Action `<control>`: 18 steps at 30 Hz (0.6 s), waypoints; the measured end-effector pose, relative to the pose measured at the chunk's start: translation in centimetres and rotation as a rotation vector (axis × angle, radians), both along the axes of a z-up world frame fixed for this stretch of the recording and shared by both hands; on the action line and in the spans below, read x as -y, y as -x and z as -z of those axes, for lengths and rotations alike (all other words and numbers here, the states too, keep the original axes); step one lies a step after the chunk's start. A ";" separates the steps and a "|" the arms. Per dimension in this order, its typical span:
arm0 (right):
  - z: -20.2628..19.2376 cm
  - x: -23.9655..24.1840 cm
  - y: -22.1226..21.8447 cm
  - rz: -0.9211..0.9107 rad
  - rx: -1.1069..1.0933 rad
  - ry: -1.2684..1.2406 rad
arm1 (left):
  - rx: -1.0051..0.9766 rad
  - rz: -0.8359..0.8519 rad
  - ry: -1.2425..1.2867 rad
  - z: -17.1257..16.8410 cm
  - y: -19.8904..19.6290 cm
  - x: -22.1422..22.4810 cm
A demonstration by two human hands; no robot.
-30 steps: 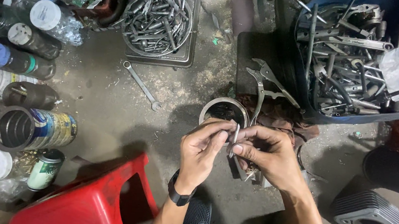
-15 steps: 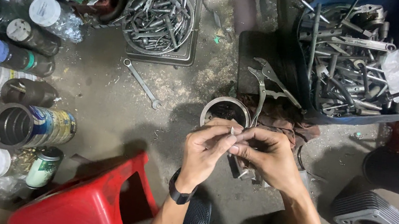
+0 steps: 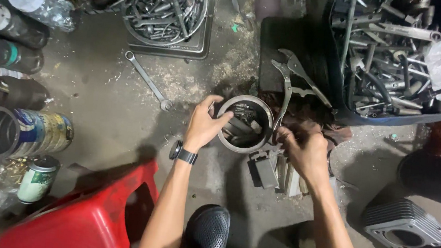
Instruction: Sorting and organizing various motorcycle engine components and hardware into containers.
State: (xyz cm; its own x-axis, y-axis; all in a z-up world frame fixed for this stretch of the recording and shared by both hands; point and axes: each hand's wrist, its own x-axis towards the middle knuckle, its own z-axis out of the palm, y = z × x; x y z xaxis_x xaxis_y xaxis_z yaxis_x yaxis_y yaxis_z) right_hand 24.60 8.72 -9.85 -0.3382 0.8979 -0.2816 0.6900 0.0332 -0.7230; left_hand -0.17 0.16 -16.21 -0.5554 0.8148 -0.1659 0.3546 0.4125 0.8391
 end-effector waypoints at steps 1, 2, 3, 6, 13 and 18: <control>0.4 -0.2 -0.6 0.077 -0.065 0.065 | 0.009 0.046 0.024 -0.2 -0.2 -0.4; 0.6 -0.4 -1.3 0.079 -0.062 0.070 | 0.012 0.048 0.029 0.1 -0.6 -0.4; 0.9 -0.5 -2.1 0.126 -0.133 0.163 | -0.040 0.049 -0.078 0.4 -1.0 -0.5; 0.2 -0.6 -3.6 0.152 -0.200 0.319 | -0.079 0.034 -0.233 -0.4 -3.0 0.4; -0.5 4.0 -0.6 -0.520 0.035 -0.084 | -0.178 0.033 -0.402 -1.0 -6.9 3.6; 6.1 5.9 5.7 -0.654 0.329 -0.265 | -0.218 0.035 -0.403 -0.4 -8.1 4.9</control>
